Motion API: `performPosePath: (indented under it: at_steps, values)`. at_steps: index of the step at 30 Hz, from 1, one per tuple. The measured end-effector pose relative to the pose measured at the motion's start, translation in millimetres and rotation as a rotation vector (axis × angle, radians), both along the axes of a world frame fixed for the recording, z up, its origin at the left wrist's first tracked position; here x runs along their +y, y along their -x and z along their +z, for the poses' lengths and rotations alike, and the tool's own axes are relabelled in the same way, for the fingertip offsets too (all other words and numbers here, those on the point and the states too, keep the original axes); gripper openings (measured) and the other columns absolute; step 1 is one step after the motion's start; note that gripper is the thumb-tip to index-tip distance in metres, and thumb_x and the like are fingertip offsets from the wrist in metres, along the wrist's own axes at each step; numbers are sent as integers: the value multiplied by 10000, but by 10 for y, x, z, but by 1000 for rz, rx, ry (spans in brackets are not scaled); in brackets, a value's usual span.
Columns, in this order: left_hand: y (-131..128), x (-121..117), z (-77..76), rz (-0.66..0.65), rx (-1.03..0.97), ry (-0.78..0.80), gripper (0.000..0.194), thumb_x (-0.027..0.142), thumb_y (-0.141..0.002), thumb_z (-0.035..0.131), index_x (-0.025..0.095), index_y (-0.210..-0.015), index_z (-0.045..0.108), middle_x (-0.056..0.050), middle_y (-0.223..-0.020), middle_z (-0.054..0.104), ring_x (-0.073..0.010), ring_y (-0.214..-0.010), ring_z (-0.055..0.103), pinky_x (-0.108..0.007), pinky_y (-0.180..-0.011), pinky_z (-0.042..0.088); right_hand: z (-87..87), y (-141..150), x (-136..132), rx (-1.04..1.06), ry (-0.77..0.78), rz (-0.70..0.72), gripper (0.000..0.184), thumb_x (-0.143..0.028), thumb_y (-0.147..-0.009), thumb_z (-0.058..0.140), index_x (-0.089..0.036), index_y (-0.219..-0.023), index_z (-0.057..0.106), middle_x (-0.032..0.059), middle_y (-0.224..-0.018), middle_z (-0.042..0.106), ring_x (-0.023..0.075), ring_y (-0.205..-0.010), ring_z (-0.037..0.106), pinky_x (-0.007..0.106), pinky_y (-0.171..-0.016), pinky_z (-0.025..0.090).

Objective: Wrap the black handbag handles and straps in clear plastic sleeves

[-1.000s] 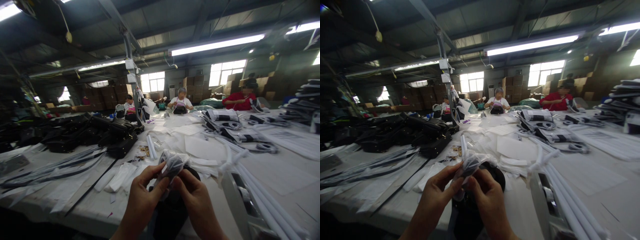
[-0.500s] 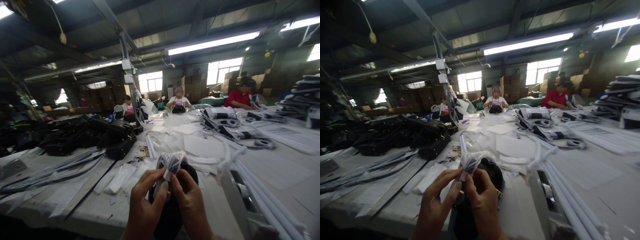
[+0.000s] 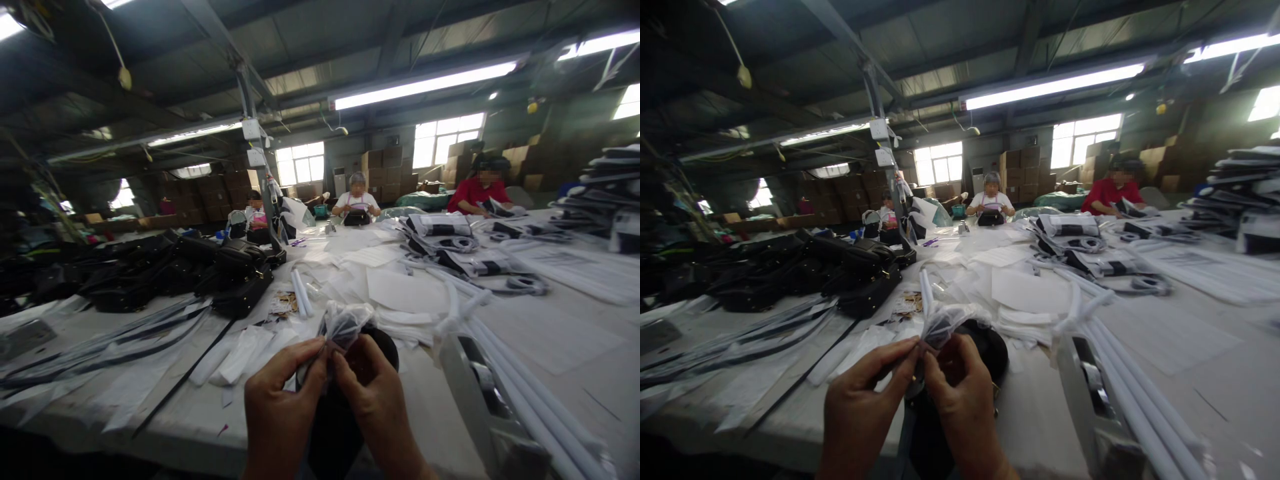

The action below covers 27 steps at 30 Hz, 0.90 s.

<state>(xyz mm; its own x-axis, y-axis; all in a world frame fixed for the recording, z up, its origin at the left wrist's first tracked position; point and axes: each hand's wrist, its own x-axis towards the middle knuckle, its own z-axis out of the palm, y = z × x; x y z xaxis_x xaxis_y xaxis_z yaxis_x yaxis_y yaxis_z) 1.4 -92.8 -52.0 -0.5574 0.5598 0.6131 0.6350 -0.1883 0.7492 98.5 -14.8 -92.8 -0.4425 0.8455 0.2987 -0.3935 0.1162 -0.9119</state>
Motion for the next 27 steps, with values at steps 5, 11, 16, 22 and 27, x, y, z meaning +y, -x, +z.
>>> performPosePath:
  at_steps: [5, 11, 16, 22, 27]
  values:
    - [-22, 35, -23, 45, 82, -35, 112, 202, -788, 728, 257, -868, 783, 7, -882, 793, -178, -825, 748, -259, -815, 599, -22, 43, -20, -26, 18, -71, 312, -425, -814, 737, -187, -1001, 661, 33, -789, 688, 195, -726, 658, 259, -649, 529]
    - [-52, 49, -38, 86, 182, -75, 143, 154, -822, 694, 242, -913, 760, 4, -937, 779, -158, -876, 733, -247, -854, 579, 21, 89, -54, 30, 58, -55, 373, -443, -794, 749, -190, -1053, 658, 47, -814, 722, 211, -751, 663, 294, -698, 543]
    - [-62, 43, -34, 119, 288, -93, 141, 132, -837, 678, 213, -923, 753, -17, -942, 776, -168, -883, 734, -253, -848, 581, 52, 104, -60, 69, 115, -2, 343, -407, -784, 778, -195, -1023, 654, 37, -840, 743, 202, -787, 684, 298, -756, 546]
    - [-64, 34, -127, 182, 567, -118, 221, 98, -883, 627, 187, -1056, 732, -54, -1066, 765, -173, -979, 723, -260, -921, 559, 66, 97, -22, 126, 134, 32, 309, -376, -796, 778, -211, -1032, 667, 45, -966, 759, 210, -883, 707, 302, -830, 547]
    - [-61, 16, -262, 211, 741, -45, 384, 83, -906, 554, 150, -1276, 631, -124, -1309, 652, -234, -1204, 621, -354, -1012, 520, 49, 78, 12, 79, 65, 2, 287, -379, -818, 756, -218, -1048, 692, 47, -991, 754, 194, -827, 694, 306, -819, 549]
